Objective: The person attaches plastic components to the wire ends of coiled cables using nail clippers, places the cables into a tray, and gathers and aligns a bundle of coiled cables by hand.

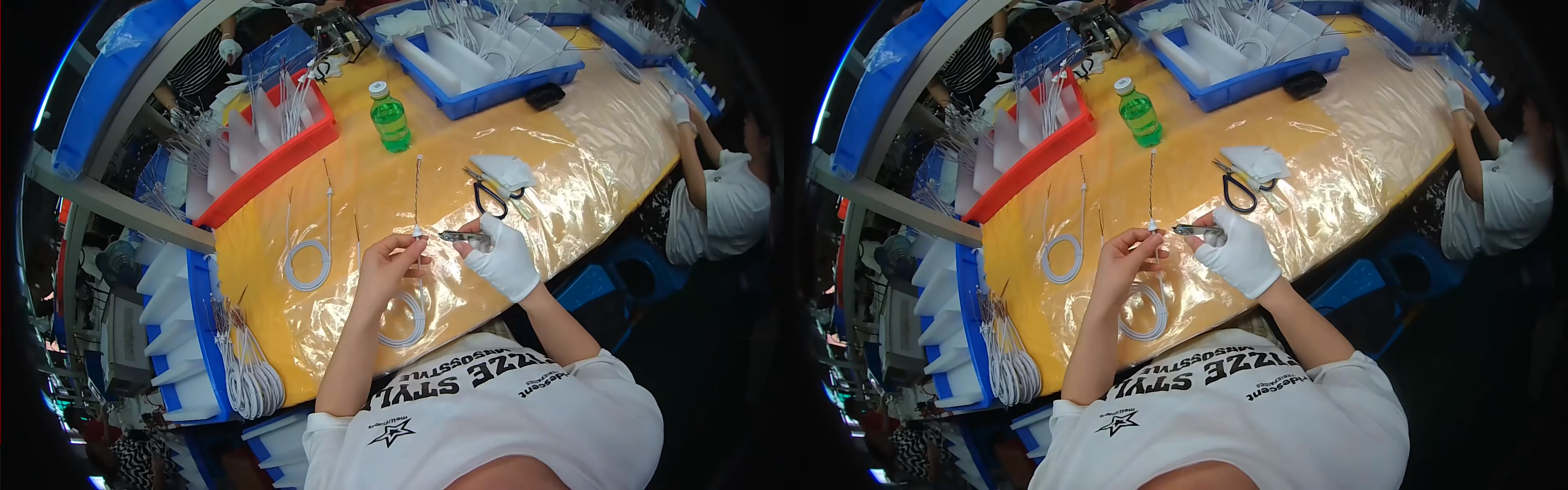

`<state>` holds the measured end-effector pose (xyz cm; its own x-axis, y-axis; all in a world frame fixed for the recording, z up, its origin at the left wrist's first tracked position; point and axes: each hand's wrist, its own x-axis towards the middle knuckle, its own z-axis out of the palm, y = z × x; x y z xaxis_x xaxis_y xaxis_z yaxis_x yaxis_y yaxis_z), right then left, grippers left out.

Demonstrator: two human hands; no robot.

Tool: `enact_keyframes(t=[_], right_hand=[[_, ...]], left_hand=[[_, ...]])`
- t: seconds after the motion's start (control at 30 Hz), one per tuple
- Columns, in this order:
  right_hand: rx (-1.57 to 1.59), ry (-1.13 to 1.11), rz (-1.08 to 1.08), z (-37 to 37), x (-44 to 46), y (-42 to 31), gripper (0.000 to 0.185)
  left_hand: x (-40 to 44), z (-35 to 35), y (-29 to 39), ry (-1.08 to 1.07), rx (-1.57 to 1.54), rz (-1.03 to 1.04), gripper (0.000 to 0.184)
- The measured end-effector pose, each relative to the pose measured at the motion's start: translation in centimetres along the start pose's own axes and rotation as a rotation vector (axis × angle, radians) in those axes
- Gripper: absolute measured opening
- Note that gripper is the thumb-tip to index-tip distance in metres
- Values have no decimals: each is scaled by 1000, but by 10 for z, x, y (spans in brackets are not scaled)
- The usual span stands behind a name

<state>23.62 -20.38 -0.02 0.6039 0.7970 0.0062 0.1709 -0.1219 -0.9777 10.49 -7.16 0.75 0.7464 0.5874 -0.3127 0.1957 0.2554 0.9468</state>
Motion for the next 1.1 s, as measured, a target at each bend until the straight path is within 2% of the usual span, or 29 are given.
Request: enact_keyframes(t=[0.17,0.23,0.4,0.47,0.57,0.87,0.97,1.1], right_hand=[[-226,26,-258,1,-6,-31,19],[-259,28,-298,2,-7,-35,18],[-433,47,-440,4,-10,-40,20],[-487,134,-581,7,-8,-35,23],[-423,110,-459,11,-10,-36,23],[-486,115,-544,9,-9,-39,23],[-557,63,-462,9,-8,-35,23],[-588,37,-485,8,-8,-34,21]], left_hand=[[-12,-2,-2,40,2,107,10],[-14,-4,-6,103,140,258,7],[-16,-1,-6,217,301,383,8],[-17,-1,-6,244,350,418,8],[-19,0,-5,263,339,440,8],[-21,2,-2,297,438,471,7],[-22,3,-3,307,475,521,6],[-21,2,-8,316,489,565,5]])
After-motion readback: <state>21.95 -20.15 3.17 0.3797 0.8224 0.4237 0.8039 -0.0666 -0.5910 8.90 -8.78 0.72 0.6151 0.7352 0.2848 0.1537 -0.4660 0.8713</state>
